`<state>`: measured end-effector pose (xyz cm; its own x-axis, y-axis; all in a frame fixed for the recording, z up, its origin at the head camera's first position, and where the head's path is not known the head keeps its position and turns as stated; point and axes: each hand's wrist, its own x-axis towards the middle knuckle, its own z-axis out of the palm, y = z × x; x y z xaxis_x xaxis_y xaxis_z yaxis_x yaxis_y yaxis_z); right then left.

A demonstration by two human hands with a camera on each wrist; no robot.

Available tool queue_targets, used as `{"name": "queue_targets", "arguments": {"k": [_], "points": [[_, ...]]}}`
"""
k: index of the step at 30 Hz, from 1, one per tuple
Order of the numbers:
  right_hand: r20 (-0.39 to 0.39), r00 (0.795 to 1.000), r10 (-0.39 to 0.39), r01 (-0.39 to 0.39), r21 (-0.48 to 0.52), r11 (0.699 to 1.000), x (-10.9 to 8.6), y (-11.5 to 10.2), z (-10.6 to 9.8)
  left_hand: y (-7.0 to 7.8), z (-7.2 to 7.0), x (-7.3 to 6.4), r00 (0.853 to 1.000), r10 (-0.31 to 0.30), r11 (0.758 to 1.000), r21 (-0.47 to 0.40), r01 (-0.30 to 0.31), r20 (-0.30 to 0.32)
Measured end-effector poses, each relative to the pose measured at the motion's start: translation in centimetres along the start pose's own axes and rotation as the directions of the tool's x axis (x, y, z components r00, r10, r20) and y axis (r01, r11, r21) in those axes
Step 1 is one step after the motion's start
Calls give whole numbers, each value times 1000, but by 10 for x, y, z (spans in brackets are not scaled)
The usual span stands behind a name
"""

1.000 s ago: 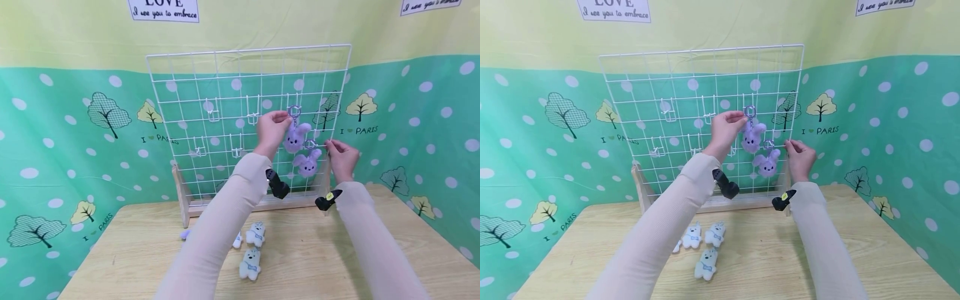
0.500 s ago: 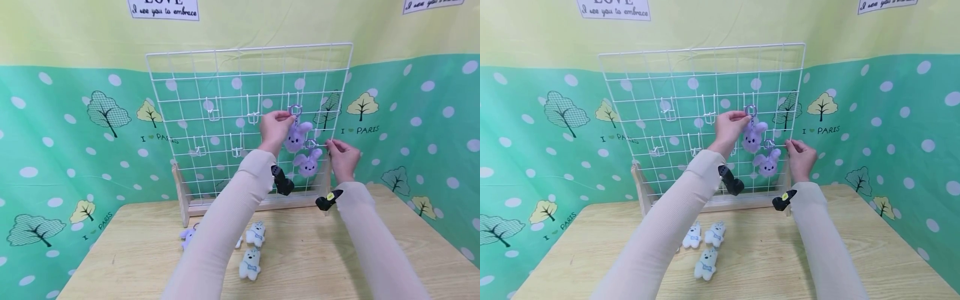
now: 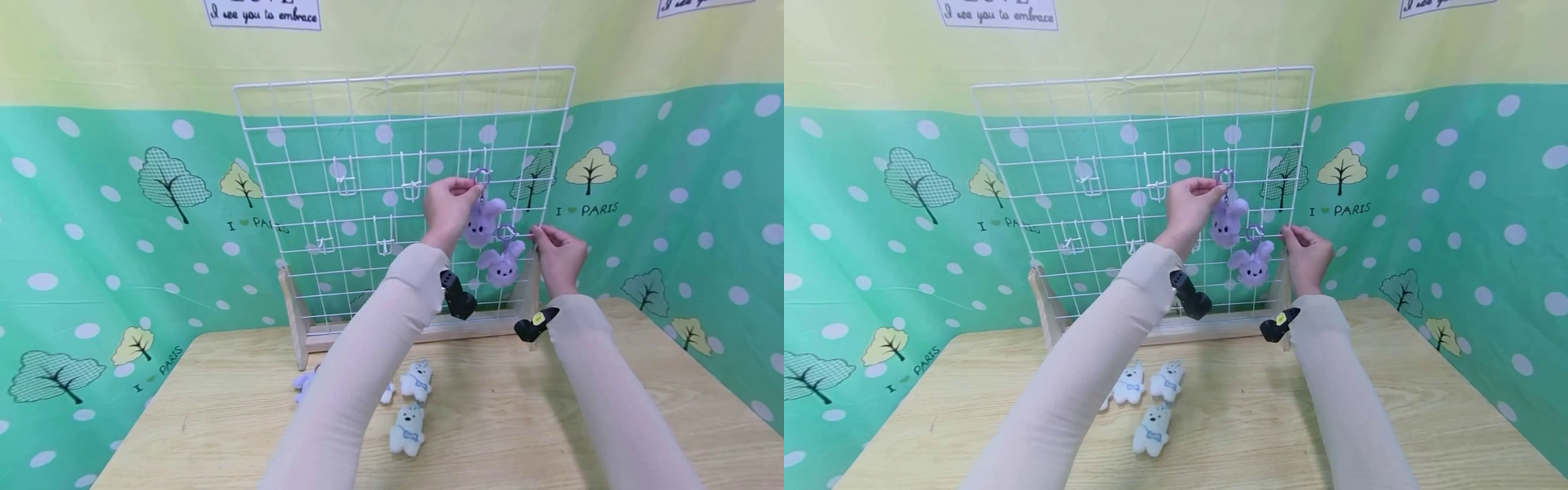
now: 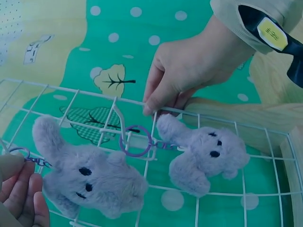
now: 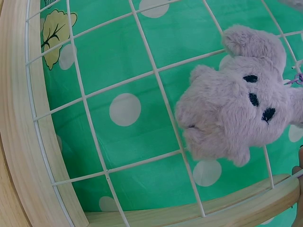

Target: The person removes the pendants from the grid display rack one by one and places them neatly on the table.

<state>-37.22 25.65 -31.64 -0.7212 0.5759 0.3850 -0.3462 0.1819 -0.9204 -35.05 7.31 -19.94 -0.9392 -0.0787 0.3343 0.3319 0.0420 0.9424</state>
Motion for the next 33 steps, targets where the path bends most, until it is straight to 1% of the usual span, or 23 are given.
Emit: {"name": "queue_targets", "arguments": {"k": [7,12,20,22,28,33], "points": [[4,1000,-4,4,-14,1000,-1,0,0,3,-6,-3,999,31,1000,-4,-31,21],[7,1000,9,-9,-12,1000,-1,0,-1,7,-10,-9,998,54,998,-25,-53,44],[14,1000,20,-20,-23,1000,-2,-2,-1,11,-18,-20,995,54,995,-90,-46,84],[13,1000,27,-26,-23,999,-2,-2,-1,11,-20,-23,994,62,994,-96,-54,91],[13,1000,15,-15,-29,999,-2,-1,-1,11,-34,-34,989,85,992,-100,-73,117],[11,1000,12,-12,-20,1000,-2,0,-1,4,-51,-45,988,80,990,-124,-63,136]]}}
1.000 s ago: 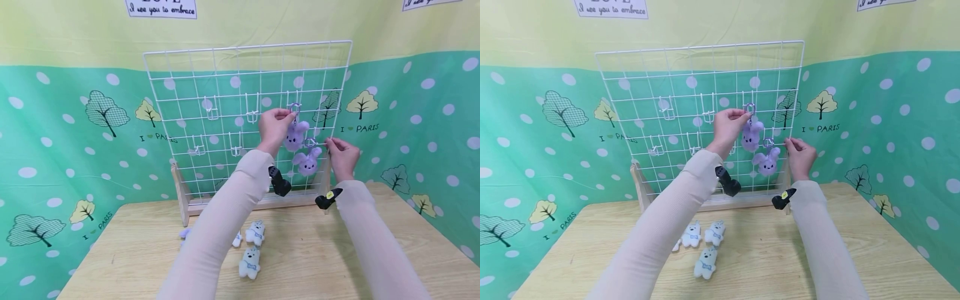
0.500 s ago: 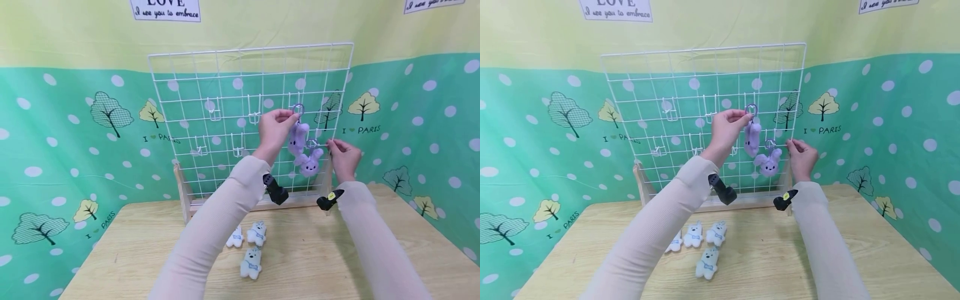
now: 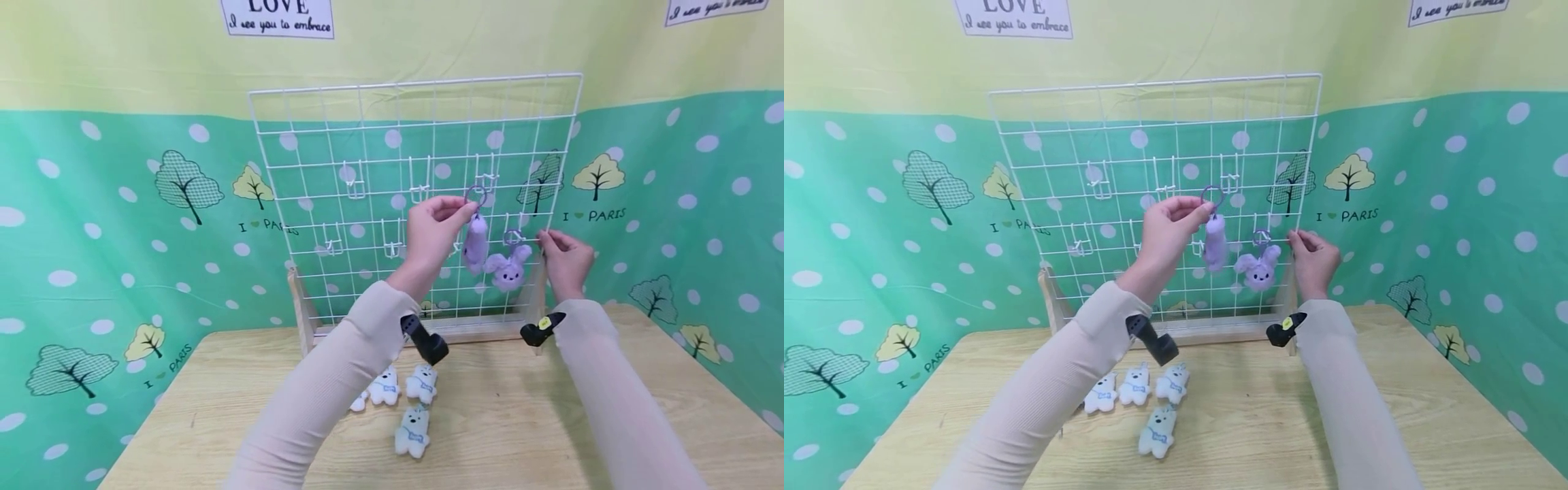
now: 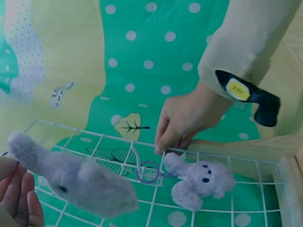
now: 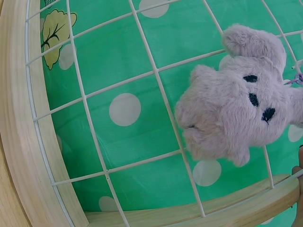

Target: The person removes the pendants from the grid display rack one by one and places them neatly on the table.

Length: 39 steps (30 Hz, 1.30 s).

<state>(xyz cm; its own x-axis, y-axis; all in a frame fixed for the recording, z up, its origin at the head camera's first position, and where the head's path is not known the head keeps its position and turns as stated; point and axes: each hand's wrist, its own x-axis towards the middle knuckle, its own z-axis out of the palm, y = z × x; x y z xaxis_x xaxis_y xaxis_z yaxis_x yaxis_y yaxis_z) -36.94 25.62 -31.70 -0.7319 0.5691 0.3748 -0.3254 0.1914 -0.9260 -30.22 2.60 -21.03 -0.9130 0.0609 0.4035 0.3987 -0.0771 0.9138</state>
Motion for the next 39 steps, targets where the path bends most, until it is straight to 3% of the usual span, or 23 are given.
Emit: {"name": "queue_targets", "arguments": {"k": [7,16,34,39], "points": [[-8,1000,-12,12,1,1000,-1,1,1,-7,-27,-21,1000,-6,1000,-28,5,-23],[-11,1000,-14,14,-8,1000,-3,0,0,-20,-62,-49,998,-60,998,-15,59,-34],[-15,1000,-9,9,-19,1000,0,2,-2,-52,-118,-113,989,-124,985,110,133,-84],[-12,1000,-12,12,-19,1000,-2,1,-1,-60,-132,-129,984,-151,981,108,161,-98]]}}
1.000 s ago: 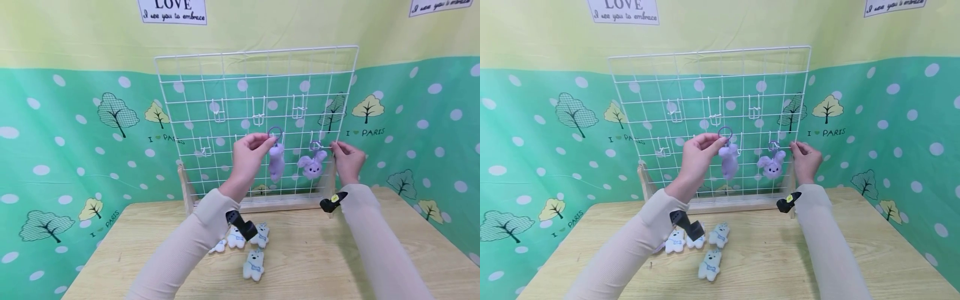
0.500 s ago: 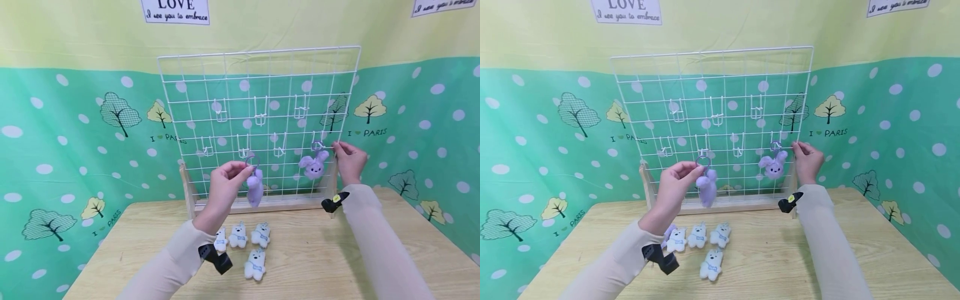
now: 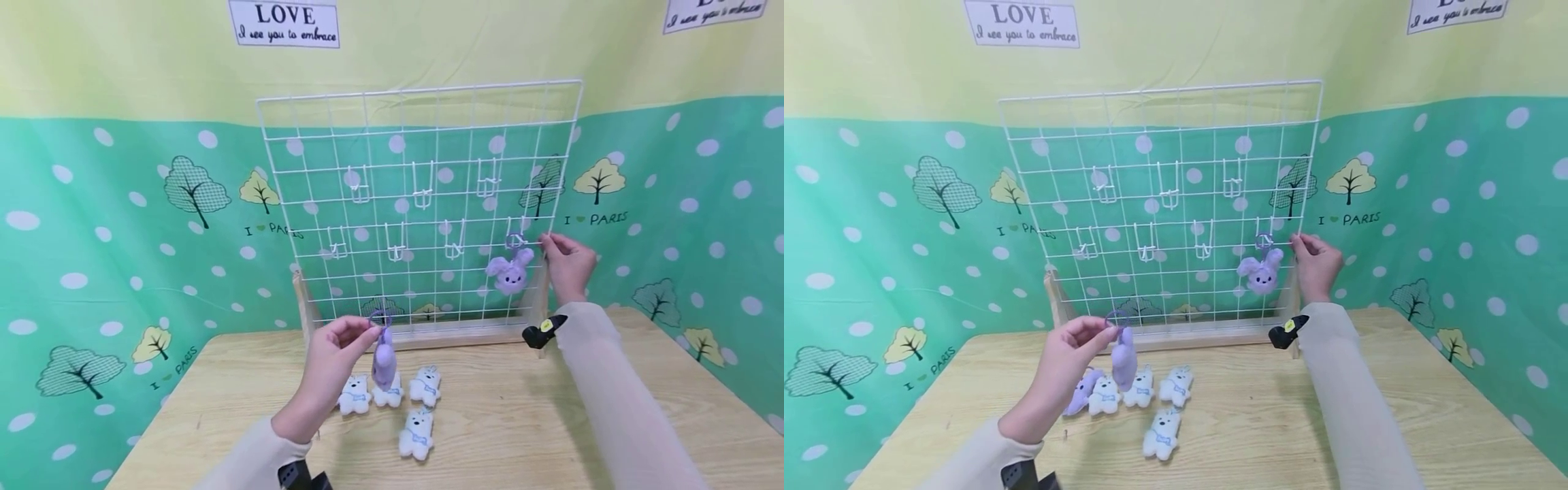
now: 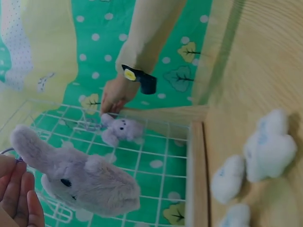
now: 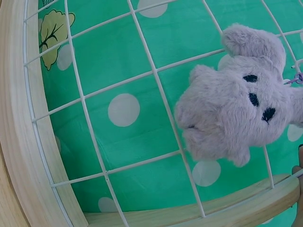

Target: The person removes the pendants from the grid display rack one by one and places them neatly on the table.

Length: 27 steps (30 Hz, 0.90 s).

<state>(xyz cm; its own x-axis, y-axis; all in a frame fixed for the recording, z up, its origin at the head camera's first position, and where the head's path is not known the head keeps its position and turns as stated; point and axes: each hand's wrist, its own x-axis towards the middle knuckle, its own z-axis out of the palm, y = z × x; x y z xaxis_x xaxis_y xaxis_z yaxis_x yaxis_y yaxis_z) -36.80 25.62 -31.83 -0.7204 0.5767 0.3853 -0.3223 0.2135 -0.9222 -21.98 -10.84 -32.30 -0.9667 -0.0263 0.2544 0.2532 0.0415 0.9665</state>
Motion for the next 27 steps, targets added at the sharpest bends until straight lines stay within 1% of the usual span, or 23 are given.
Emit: {"name": "queue_targets", "arguments": {"k": [4,7,9,12,16,19,23,27], "points": [[1,1000,14,-14,20,1000,-1,-1,1,-12,-10,-10,1000,-23,1000,5,23,0],[-1,1000,8,-8,16,1000,-1,-1,1,-20,-17,-18,999,-47,999,17,47,5],[-3,1000,3,-3,17,1000,-1,-1,1,-25,-21,-23,998,-67,997,31,67,3],[-2,1000,-5,5,19,1000,-1,0,2,-31,-27,-30,997,-81,995,61,81,-5],[-2,1000,-5,5,22,1000,0,0,2,-38,-33,-40,995,-97,990,97,98,-13],[2,1000,-3,3,19,1000,0,0,2,-45,-36,-48,993,-118,988,100,118,-10],[8,1000,0,0,27,1000,-1,-1,1,-56,-41,-59,991,-130,985,111,130,-6],[11,1000,-3,2,29,1000,0,-2,0,-63,-45,-69,989,-147,978,151,145,-3]]}}
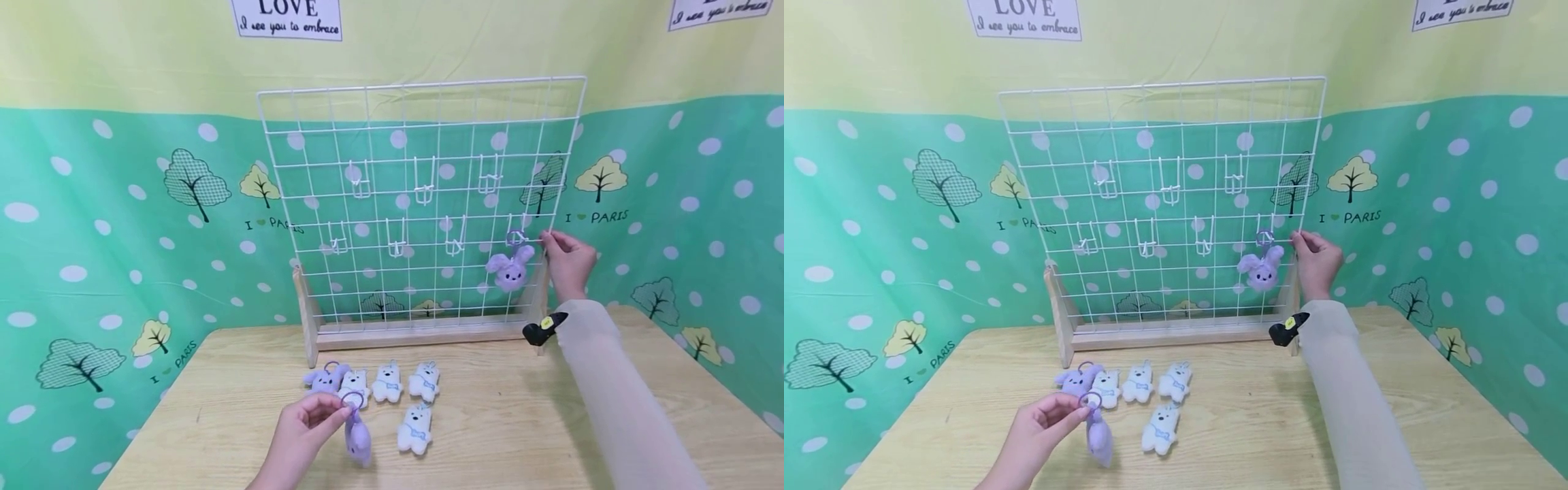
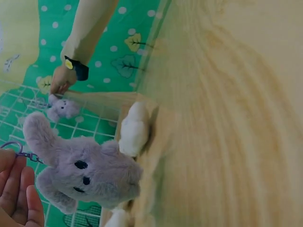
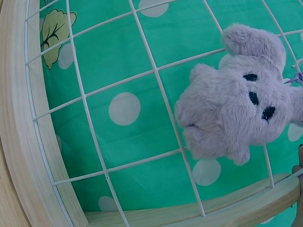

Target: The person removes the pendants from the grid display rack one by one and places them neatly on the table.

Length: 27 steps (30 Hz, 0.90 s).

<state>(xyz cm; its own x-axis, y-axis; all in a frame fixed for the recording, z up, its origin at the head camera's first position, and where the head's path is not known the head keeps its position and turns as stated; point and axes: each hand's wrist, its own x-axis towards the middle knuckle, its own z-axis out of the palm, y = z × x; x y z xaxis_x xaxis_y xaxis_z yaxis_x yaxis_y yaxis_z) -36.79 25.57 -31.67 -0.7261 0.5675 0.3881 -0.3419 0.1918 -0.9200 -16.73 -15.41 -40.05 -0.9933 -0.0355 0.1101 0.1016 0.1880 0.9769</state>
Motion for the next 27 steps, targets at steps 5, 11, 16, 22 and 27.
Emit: {"name": "queue_targets", "arguments": {"k": [5,11,16,22,27], "points": [[-3,1000,-9,10,4,1000,1,1,0,-7,-3,-10,1000,-3,999,45,2,13],[-7,1000,-1,1,3,1000,2,2,0,-12,3,-8,999,1,999,34,-3,47],[-9,1000,3,-3,-1,1000,2,3,0,-14,9,2,995,-16,1000,28,14,96],[-15,1000,1,-1,12,1000,3,5,1,-19,17,20,992,3,999,40,-8,128],[-15,1000,-14,14,11,1000,3,6,1,-22,25,33,991,33,997,67,-42,133]]}}
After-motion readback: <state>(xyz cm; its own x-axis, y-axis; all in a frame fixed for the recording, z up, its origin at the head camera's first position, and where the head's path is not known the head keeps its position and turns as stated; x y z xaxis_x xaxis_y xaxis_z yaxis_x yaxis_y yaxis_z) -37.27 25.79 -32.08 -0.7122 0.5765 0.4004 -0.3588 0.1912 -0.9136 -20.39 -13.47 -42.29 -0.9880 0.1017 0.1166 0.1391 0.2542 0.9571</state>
